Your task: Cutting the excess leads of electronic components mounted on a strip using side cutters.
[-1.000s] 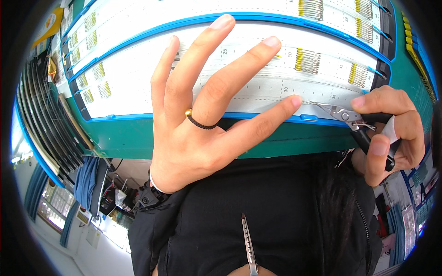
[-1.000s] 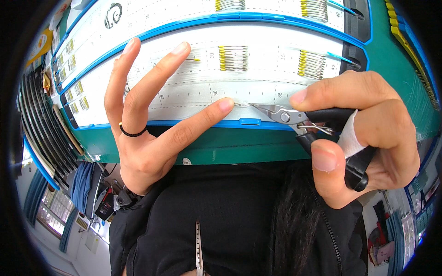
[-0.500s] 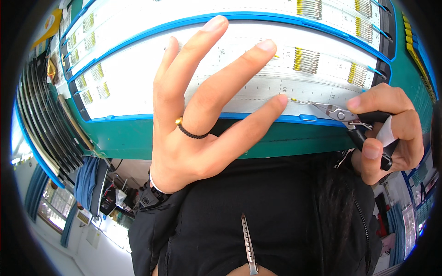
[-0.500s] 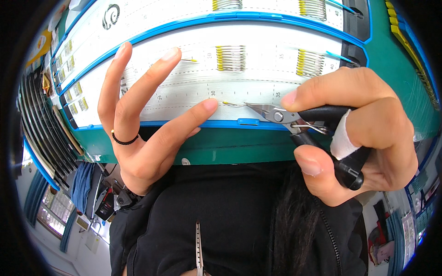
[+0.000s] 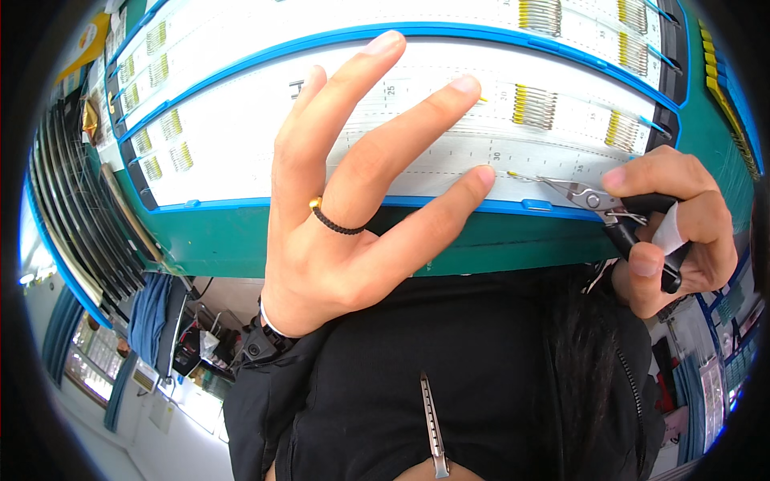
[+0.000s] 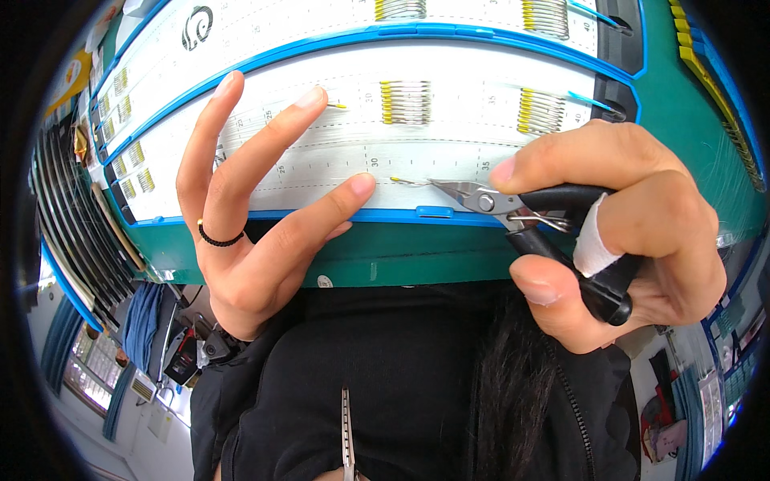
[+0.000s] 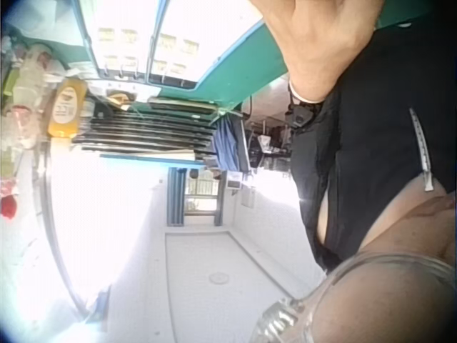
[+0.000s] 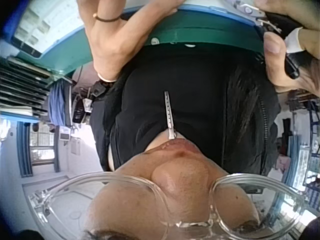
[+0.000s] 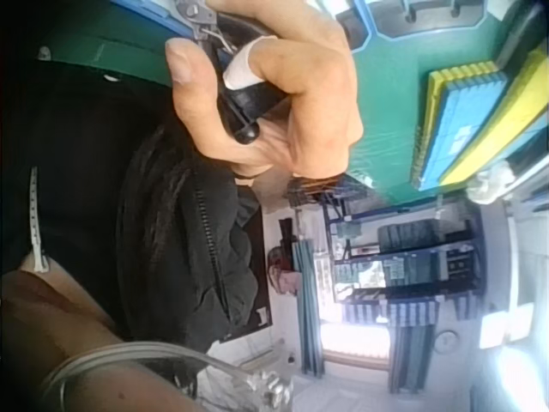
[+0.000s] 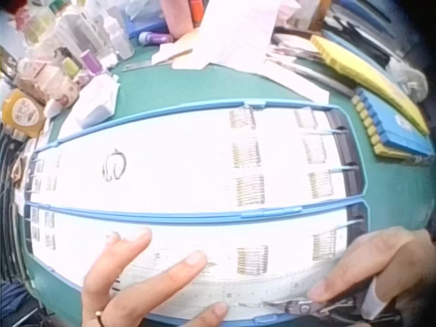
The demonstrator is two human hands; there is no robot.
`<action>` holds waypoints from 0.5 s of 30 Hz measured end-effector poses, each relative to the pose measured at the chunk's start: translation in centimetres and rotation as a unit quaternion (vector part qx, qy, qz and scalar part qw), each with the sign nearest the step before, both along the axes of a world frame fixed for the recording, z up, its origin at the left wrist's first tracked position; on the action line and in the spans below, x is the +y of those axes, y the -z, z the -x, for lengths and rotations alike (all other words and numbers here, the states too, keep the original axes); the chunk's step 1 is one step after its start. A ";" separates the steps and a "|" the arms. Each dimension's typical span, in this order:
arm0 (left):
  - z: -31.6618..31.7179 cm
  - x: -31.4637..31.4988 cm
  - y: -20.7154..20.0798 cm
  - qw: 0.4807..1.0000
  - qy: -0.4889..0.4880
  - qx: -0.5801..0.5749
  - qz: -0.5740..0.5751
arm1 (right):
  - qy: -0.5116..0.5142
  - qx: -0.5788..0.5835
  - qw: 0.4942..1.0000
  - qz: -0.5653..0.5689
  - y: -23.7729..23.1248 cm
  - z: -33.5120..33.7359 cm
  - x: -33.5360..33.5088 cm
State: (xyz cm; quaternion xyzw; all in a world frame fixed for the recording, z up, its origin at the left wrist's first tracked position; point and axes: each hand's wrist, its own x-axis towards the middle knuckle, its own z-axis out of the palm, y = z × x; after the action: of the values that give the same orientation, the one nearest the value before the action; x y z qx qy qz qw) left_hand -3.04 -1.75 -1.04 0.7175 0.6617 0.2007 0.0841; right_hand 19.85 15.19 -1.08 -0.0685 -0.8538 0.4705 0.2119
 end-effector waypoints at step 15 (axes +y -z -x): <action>0.5 0.4 0.0 0.999 0.005 -0.049 -0.016 | 0.028 -0.013 0.999 0.020 -1.1 -0.4 -0.2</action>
State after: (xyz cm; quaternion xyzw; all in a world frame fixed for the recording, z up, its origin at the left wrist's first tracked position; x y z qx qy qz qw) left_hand -3.57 -1.31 -1.01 0.7113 0.6500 0.2458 0.1054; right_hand 20.28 14.96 0.00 -0.1033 -0.8446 0.4805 0.2123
